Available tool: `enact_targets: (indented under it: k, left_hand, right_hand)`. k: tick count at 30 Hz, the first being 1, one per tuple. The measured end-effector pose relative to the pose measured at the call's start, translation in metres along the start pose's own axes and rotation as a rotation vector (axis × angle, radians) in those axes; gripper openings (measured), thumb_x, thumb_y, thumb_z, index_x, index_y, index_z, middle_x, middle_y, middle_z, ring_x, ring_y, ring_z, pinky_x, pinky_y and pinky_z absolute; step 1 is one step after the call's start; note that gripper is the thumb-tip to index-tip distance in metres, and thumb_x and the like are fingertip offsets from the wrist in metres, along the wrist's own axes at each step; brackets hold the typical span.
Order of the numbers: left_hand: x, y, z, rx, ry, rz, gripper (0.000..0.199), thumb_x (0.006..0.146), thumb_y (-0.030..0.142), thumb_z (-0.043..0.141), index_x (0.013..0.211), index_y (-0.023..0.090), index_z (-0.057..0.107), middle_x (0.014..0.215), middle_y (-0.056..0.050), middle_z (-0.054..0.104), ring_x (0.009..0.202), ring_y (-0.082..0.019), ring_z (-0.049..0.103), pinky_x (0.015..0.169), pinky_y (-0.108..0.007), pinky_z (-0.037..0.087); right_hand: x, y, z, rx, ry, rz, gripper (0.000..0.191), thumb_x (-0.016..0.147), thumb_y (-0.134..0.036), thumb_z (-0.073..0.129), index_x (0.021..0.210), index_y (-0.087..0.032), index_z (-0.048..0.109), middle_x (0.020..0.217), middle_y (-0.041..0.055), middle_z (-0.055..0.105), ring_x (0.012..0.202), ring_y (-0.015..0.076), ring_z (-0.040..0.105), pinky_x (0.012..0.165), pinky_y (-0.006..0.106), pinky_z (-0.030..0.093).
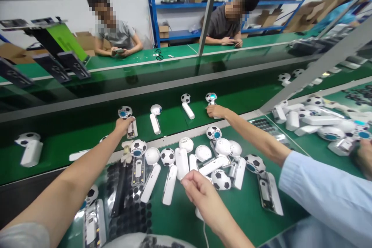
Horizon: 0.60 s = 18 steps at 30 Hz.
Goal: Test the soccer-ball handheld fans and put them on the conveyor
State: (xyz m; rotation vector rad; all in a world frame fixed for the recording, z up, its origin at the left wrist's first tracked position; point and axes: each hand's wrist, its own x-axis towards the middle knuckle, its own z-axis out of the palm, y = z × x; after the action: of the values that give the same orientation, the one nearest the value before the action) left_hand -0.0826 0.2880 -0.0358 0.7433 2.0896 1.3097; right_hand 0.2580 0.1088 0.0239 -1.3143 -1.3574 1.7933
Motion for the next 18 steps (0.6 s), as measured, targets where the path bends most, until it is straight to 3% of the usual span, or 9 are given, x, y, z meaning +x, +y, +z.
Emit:
enact_targets:
  k: [4, 8, 11, 13, 18]
  left_hand:
    - [-0.038, 0.027, -0.018, -0.256, -0.131, 0.06, 0.023, 0.061, 0.031, 0.058, 0.076, 0.017, 0.048, 0.067, 0.001, 0.053, 0.064, -0.013, 0.056, 0.06, -0.024, 0.046]
    - [-0.111, 0.042, -0.036, -0.368, -0.343, 0.077, 0.032, 0.058, 0.038, 0.066, 0.076, 0.017, 0.052, 0.063, 0.002, 0.053, 0.056, -0.011, 0.052, 0.054, -0.022, 0.044]
    - [-0.173, 0.041, -0.04, -0.428, -0.535, 0.016, 0.032, 0.056, 0.034, 0.072, 0.073, 0.016, 0.053, 0.058, 0.003, 0.051, 0.05, -0.01, 0.049, 0.05, -0.022, 0.042]
    - [-0.206, 0.037, -0.041, -0.46, -0.601, -0.018, 0.029, 0.058, 0.032, 0.072, 0.072, 0.016, 0.052, 0.057, 0.004, 0.052, 0.05, -0.009, 0.049, 0.05, -0.022, 0.042]
    - [-0.249, 0.031, -0.043, -0.433, -0.74, -0.019, 0.024, 0.062, 0.032, 0.07, 0.07, 0.015, 0.054, 0.059, 0.003, 0.054, 0.051, -0.01, 0.05, 0.049, -0.022, 0.041]
  right_hand:
    - [-0.009, -0.002, 0.001, -0.034, 0.029, -0.055, 0.032, 0.081, -0.05, 0.047, 0.07, -0.02, 0.043, 0.052, -0.007, 0.032, 0.048, 0.0094, 0.024, 0.045, 0.023, 0.017]
    - [-0.013, -0.005, 0.013, -0.126, 0.029, -0.165, 0.026, 0.085, -0.043, 0.044, 0.074, -0.02, 0.045, 0.056, -0.0047, 0.041, 0.051, 0.0109, 0.034, 0.049, 0.024, 0.027]
    - [-0.014, -0.011, 0.028, -0.203, 0.009, -0.258, 0.019, 0.087, -0.036, 0.042, 0.079, -0.02, 0.047, 0.059, -0.0033, 0.049, 0.056, 0.0121, 0.042, 0.056, 0.025, 0.034]
    - [-0.015, -0.014, 0.038, -0.246, -0.014, -0.313, 0.016, 0.088, -0.032, 0.042, 0.08, -0.02, 0.048, 0.06, -0.0035, 0.051, 0.057, 0.0119, 0.046, 0.058, 0.025, 0.036]
    - [-0.019, -0.015, 0.05, -0.269, -0.065, -0.372, 0.013, 0.088, -0.029, 0.042, 0.08, -0.02, 0.047, 0.059, -0.0044, 0.052, 0.055, 0.0111, 0.046, 0.056, 0.024, 0.036]
